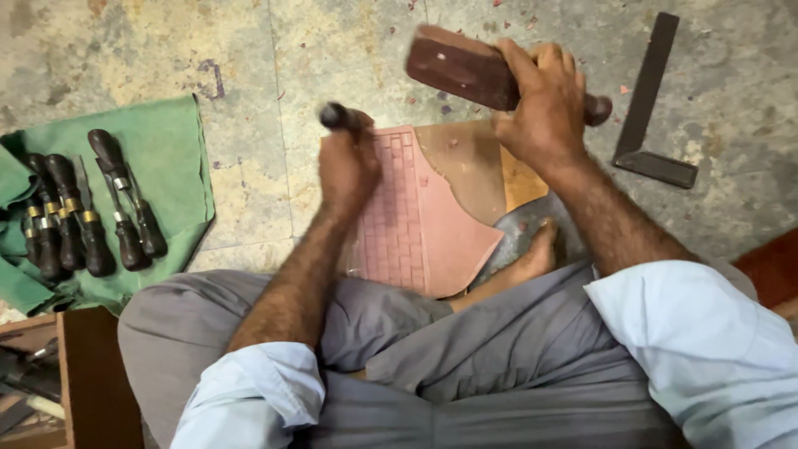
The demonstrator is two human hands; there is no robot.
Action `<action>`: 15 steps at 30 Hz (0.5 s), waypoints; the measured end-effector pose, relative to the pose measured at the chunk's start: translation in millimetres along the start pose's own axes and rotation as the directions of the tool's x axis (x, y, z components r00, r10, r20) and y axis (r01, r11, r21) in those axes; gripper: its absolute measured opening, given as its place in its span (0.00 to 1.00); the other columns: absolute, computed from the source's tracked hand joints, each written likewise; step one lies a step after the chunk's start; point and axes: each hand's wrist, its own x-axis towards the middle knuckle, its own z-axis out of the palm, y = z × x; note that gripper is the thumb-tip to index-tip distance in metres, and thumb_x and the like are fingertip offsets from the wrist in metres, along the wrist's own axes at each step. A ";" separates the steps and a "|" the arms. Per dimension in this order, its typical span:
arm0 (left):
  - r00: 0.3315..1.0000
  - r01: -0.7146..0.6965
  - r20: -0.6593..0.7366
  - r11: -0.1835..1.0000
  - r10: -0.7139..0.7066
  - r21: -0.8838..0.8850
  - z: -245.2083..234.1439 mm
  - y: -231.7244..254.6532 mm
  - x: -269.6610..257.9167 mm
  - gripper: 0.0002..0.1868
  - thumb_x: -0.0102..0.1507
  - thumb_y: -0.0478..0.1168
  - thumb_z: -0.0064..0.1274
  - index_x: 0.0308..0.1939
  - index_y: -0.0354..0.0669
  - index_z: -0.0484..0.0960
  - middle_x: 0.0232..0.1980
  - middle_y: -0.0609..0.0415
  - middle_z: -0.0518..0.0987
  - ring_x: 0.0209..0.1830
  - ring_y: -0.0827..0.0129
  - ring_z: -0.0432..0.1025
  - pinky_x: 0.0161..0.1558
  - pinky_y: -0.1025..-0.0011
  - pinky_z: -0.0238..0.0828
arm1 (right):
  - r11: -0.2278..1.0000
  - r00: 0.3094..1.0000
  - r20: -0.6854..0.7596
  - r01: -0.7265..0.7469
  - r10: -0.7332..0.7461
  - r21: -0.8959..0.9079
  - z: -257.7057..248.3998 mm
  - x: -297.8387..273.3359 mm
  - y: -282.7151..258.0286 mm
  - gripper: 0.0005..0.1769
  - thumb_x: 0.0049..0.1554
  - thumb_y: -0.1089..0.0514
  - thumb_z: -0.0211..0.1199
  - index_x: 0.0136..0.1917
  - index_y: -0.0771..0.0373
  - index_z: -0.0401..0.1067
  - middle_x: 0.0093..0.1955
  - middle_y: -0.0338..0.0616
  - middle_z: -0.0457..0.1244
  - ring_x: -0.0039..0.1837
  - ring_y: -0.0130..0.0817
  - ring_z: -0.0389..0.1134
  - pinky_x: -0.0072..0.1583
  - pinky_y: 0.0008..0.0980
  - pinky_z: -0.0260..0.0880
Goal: The person carves a brick-like pattern into a wooden piece by hand, using a chisel and a wooden mallet to strike the tool.
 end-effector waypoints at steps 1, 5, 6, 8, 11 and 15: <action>0.998 -0.008 -0.064 0.999 0.006 -0.037 -4.1 -1.2 5.9 0.07 0.69 0.37 0.51 0.50 0.41 0.78 0.40 0.47 0.84 0.40 0.62 0.80 0.43 0.61 0.76 | 0.998 0.998 0.041 -0.050 0.052 -0.033 8.9 -1.3 12.1 0.37 0.49 0.60 0.75 0.72 0.54 0.70 0.58 0.54 0.62 0.64 0.57 0.62 0.62 0.55 0.61; 0.990 0.090 0.111 0.995 -0.085 -0.043 -13.5 -0.1 18.2 0.11 0.65 0.37 0.54 0.49 0.39 0.76 0.34 0.48 0.82 0.32 0.62 0.77 0.37 0.61 0.75 | 0.949 0.916 0.284 -0.311 0.284 0.055 34.2 -9.3 53.0 0.35 0.43 0.57 0.74 0.65 0.57 0.73 0.55 0.59 0.67 0.61 0.61 0.66 0.61 0.54 0.67; 0.978 0.131 0.169 0.991 -0.125 -0.021 -12.0 1.7 20.4 0.09 0.64 0.38 0.55 0.47 0.39 0.77 0.33 0.48 0.82 0.31 0.61 0.77 0.37 0.61 0.75 | 0.923 0.875 0.333 -0.384 0.352 0.034 38.7 -9.0 58.1 0.36 0.42 0.57 0.73 0.65 0.57 0.73 0.56 0.58 0.68 0.61 0.60 0.67 0.61 0.52 0.68; 0.948 0.170 0.268 0.985 -0.172 0.032 -10.0 3.8 21.5 0.08 0.63 0.40 0.57 0.43 0.41 0.79 0.32 0.49 0.82 0.31 0.60 0.78 0.36 0.60 0.74 | 0.854 0.768 0.425 -0.520 0.480 -0.025 44.6 -10.0 61.7 0.36 0.41 0.57 0.71 0.65 0.57 0.73 0.57 0.58 0.69 0.61 0.57 0.70 0.61 0.49 0.70; 0.920 0.129 0.355 0.984 -0.164 0.121 -4.9 6.5 23.1 0.09 0.60 0.42 0.61 0.40 0.45 0.81 0.32 0.50 0.83 0.32 0.59 0.79 0.37 0.59 0.74 | 0.841 0.753 0.459 -0.541 0.471 0.025 43.0 -9.5 63.3 0.38 0.39 0.57 0.72 0.65 0.59 0.72 0.57 0.57 0.69 0.60 0.54 0.71 0.61 0.46 0.71; 0.923 0.075 0.355 0.973 -0.151 0.220 1.9 5.7 29.4 0.08 0.58 0.41 0.62 0.37 0.43 0.81 0.35 0.45 0.83 0.37 0.52 0.78 0.40 0.53 0.73 | 0.851 0.749 0.417 -0.508 0.514 -0.135 43.5 -9.1 59.2 0.37 0.40 0.57 0.73 0.65 0.60 0.72 0.58 0.62 0.66 0.62 0.60 0.67 0.62 0.50 0.68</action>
